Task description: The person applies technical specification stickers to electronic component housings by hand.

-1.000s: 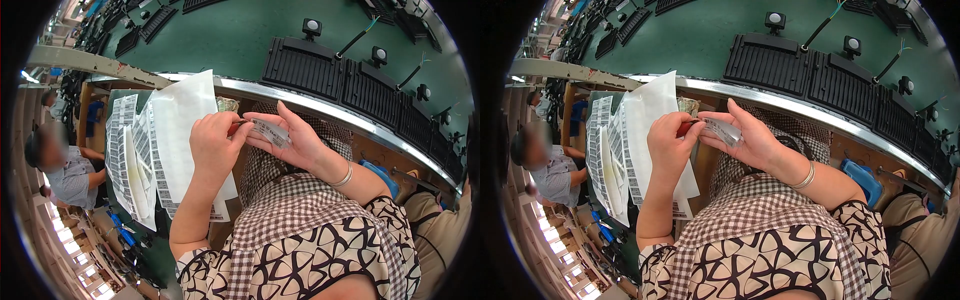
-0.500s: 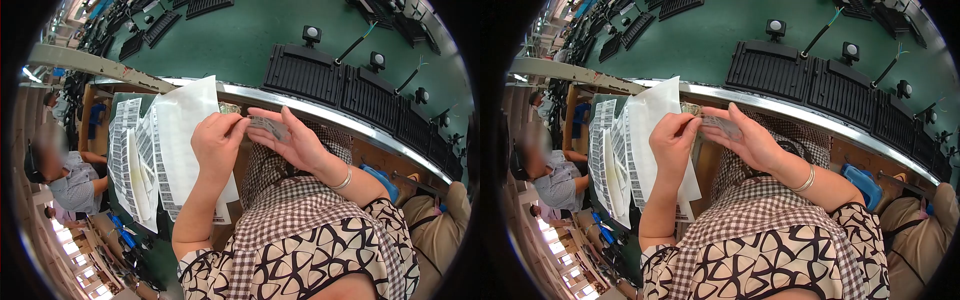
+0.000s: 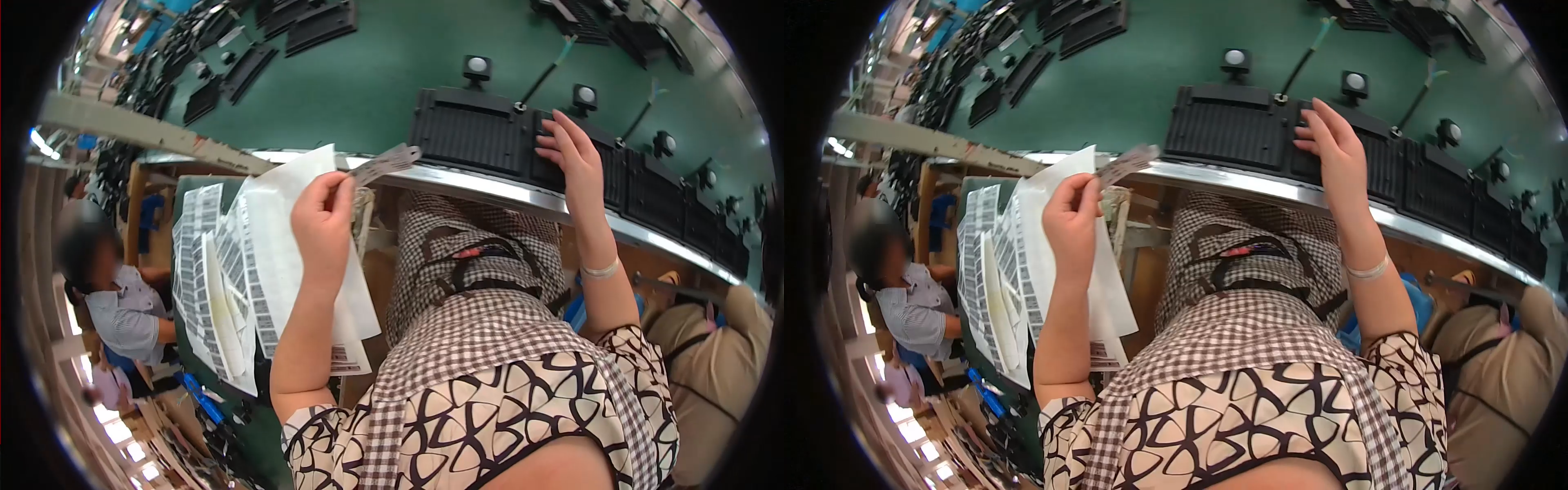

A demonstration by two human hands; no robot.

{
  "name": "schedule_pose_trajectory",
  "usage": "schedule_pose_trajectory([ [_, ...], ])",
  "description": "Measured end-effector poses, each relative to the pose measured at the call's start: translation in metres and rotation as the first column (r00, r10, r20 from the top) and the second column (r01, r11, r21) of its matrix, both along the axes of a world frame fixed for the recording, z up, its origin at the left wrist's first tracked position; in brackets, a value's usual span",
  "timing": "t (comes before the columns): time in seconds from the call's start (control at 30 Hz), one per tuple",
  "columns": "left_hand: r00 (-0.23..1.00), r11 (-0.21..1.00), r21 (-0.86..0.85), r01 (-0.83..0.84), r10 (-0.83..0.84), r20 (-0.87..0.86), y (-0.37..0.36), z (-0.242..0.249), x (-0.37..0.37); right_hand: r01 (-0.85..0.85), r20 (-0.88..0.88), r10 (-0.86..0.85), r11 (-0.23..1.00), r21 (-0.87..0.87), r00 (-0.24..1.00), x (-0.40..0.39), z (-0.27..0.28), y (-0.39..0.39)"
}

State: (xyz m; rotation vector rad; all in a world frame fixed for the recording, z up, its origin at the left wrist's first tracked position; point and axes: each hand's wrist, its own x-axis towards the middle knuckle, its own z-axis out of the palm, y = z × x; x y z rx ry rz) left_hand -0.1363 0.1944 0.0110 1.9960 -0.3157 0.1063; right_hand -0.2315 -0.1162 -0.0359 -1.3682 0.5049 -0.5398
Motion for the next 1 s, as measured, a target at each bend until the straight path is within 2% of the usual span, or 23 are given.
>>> schedule_pose_trajectory([
  [0.07,1.0,0.997,0.081,0.0,0.0,0.01,0.002,-0.001,0.004,0.026,0.025,-0.025,0.998,-0.049,0.999,0.02,0.001,-0.016],
  [0.13,1.0,1.0,0.021,0.01,-0.01,-0.005,-0.001,0.0,0.007,0.038,0.063,-0.035,0.998,-0.056,0.997,0.039,0.01,-0.02],
  [0.2,0.999,1.0,-0.018,0.023,-0.024,-0.034,-0.005,0.003,0.006,0.028,0.047,-0.022,0.991,-0.134,0.999,0.063,0.016,-0.03],
  [0.3,0.998,0.998,-0.031,0.054,-0.055,-0.031,-0.01,0.009,0.01,0.028,0.073,-0.022,0.996,-0.081,0.997,0.089,0.026,-0.045],
  [0.43,0.994,0.99,-0.101,0.098,-0.103,-0.045,-0.021,0.01,0.017,-0.145,-0.035,0.141,0.974,-0.172,0.989,0.102,0.048,-0.058],
  [0.53,0.988,0.982,-0.131,0.133,-0.142,-0.061,-0.038,0.014,0.026,-0.284,0.026,0.294,0.939,-0.192,0.955,0.104,0.062,-0.069],
  [0.63,0.984,0.974,-0.184,0.134,-0.152,-0.087,-0.068,0.026,0.037,-0.464,0.052,0.463,0.886,0.009,0.885,0.105,0.063,-0.074],
  [0.7,0.982,0.954,-0.272,0.127,-0.16,-0.104,-0.092,0.03,0.049,-0.41,-0.054,0.407,0.899,-0.153,0.912,0.107,0.068,-0.07],
  [0.77,0.985,0.941,-0.309,0.14,-0.163,-0.05,-0.117,0.032,0.064,-0.353,-0.162,0.315,0.877,-0.326,0.935,0.109,0.072,-0.061],
  [0.87,0.983,0.93,-0.32,0.181,-0.184,0.023,-0.148,0.031,0.082,-0.246,-0.145,0.201,0.847,-0.471,0.969,0.107,0.069,-0.055],
  [0.9,0.981,0.929,-0.318,0.189,-0.191,0.025,-0.157,0.033,0.086,-0.193,-0.057,0.186,0.897,-0.399,0.981,0.106,0.071,-0.055],
  [1.0,0.981,0.939,-0.284,0.194,-0.193,0.034,-0.175,0.038,0.089,-0.171,-0.048,0.166,0.912,-0.372,0.985,0.103,0.078,-0.062],
])
